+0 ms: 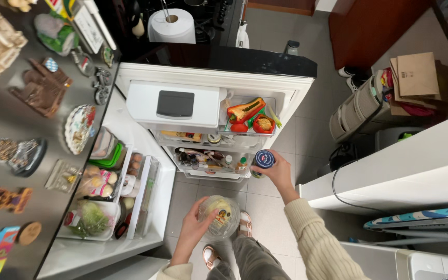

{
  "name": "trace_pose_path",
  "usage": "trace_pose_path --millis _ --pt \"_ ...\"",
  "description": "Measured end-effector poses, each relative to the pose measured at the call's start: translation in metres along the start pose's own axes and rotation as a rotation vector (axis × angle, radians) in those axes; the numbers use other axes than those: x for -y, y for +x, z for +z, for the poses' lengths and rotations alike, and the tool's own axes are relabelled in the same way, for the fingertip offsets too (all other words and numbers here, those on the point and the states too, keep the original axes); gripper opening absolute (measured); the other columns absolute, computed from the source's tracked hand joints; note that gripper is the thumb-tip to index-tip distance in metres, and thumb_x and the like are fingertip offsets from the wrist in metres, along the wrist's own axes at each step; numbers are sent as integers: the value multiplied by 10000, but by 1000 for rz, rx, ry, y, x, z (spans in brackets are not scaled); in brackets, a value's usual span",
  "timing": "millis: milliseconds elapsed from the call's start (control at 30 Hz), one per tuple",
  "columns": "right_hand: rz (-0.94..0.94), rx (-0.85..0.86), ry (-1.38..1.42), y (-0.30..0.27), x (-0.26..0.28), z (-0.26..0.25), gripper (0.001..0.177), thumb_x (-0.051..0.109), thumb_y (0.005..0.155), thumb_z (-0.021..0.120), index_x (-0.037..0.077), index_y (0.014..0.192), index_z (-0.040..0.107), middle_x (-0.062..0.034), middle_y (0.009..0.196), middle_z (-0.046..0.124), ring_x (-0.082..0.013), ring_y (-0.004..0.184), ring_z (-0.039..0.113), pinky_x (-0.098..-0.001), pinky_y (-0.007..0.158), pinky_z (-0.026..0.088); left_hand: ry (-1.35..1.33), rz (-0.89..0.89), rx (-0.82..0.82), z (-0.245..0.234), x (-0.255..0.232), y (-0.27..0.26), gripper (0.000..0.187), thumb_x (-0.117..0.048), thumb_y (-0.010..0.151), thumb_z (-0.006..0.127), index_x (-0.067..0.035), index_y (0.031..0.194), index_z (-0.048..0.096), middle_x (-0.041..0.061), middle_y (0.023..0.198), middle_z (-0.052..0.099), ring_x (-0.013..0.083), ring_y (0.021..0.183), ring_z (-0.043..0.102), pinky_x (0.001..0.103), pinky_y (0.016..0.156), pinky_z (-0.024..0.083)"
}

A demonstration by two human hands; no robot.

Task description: The person puts food containers and beverage cans into the refrigerator one by one after selecting them from a kitchen counter.

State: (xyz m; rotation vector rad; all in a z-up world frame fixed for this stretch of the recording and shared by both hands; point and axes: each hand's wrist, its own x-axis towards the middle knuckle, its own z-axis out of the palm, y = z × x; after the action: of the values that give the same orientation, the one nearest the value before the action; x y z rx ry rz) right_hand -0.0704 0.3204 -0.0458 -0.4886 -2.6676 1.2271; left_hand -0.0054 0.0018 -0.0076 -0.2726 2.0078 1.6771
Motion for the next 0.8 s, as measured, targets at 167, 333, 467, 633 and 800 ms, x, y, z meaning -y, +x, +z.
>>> trace_pose_path --millis 167,333,467,633,800 --pt "298 -189 210 8 -3 12 731 529 662 864 166 1264 664 -24 1169 735 -167 1074 683 -315 917 587 157 -41 67 -6 -46 18 959 -409 787 790 -361 1600 284 134 1361 686 244 1276 670 400 1086 543" --pt "407 -431 244 31 -35 40 597 562 700 935 170 1086 702 -21 720 736 -158 582 724 -281 666 595 213 156 40 -2 -86 39 948 -465 826 810 -262 1611 321 286 1320 644 474 1341 531 542 1177 393" --pt "393 -516 325 41 -32 53 662 499 775 921 136 1243 626 -113 937 750 -228 745 763 -347 749 625 248 218 45 2 -82 82 952 -526 833 799 -302 1612 301 262 1301 665 476 1294 575 555 1114 444" --pt "285 -531 265 57 -18 73 729 445 812 901 145 1366 535 -215 1181 695 -396 1147 671 -479 976 562 244 237 51 10 -116 88 996 -521 861 760 -219 1640 217 254 1313 663 472 1296 576 576 1086 461" --pt "112 -560 283 72 -14 78 679 297 801 923 98 1327 543 -174 1167 690 -354 1138 676 -436 973 563 226 230 59 15 -115 100 1016 -513 888 731 -238 1667 140 233 1318 663 460 1252 613 540 1016 523"
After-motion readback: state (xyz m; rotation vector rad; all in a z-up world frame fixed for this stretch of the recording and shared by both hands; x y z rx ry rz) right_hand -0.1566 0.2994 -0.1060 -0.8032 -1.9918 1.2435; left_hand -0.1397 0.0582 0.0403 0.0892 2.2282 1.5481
